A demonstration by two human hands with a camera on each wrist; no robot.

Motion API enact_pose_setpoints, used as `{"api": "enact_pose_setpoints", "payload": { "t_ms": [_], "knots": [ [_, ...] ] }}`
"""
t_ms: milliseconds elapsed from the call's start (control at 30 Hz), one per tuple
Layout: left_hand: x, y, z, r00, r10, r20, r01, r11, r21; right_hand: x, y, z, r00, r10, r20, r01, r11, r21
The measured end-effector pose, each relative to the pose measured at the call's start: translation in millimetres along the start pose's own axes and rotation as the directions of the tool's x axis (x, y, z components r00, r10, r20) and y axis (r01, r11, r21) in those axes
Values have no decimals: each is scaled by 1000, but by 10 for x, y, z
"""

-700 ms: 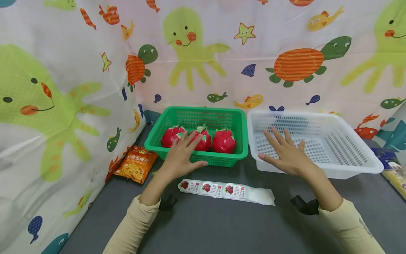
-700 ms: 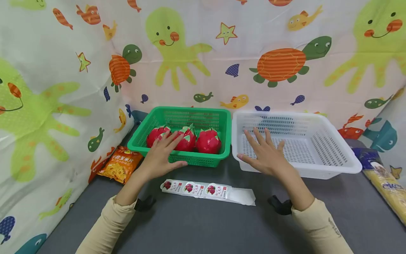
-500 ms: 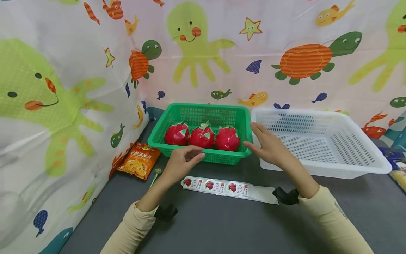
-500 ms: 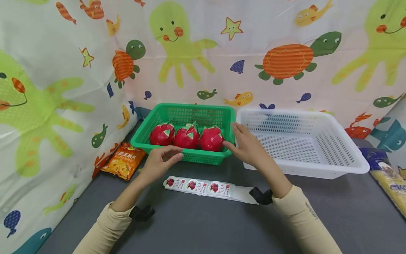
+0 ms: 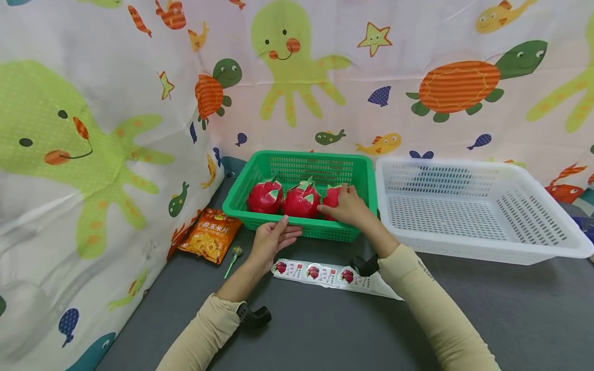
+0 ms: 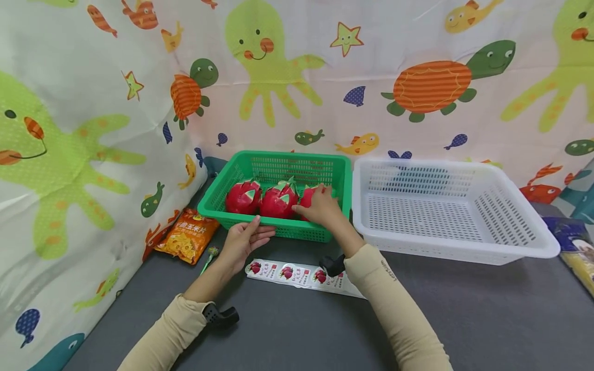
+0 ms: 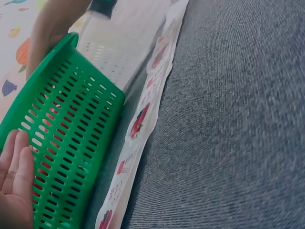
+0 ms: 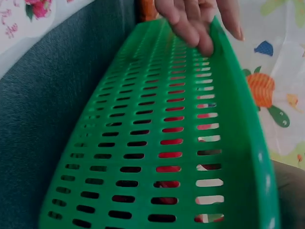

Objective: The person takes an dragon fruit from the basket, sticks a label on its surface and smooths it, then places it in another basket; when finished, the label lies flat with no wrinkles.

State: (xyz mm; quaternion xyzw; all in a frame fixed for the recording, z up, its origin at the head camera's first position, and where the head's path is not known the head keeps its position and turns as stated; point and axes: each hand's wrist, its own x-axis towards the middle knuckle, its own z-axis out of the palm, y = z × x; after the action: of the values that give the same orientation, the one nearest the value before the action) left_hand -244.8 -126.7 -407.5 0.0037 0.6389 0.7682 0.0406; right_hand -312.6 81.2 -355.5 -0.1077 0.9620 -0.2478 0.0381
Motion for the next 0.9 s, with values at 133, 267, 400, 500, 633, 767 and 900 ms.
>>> {"api": "enact_pose_setpoints", "payload": {
  "t_ms": [133,267,400,500,633,767,900],
  "knots": [
    [3,4,3,1000,1,-23,-2,1000,-18,102,-54,34,997,79,13,-78,994,-71],
    [4,13,5,999,-30,-25,29,998,-52,165,-89,69,988,157,13,-151,968,-199],
    [3,39,-2,999,-53,-14,51,996,-71,195,-91,100,986,167,-10,-164,951,-262],
    [-40,114,14,999,-47,1,47,997,-54,186,-83,93,989,140,-39,-145,956,-256],
    [-69,154,28,999,-32,16,33,999,-38,153,-60,52,994,69,-86,-87,970,-228],
    [-6,55,9,999,-37,3,37,998,-49,122,-22,-27,990,-16,-143,-13,980,-201],
    [14,33,-12,999,-32,-10,31,998,-61,74,4,-164,982,-90,-165,65,986,-151]
  ]
}}
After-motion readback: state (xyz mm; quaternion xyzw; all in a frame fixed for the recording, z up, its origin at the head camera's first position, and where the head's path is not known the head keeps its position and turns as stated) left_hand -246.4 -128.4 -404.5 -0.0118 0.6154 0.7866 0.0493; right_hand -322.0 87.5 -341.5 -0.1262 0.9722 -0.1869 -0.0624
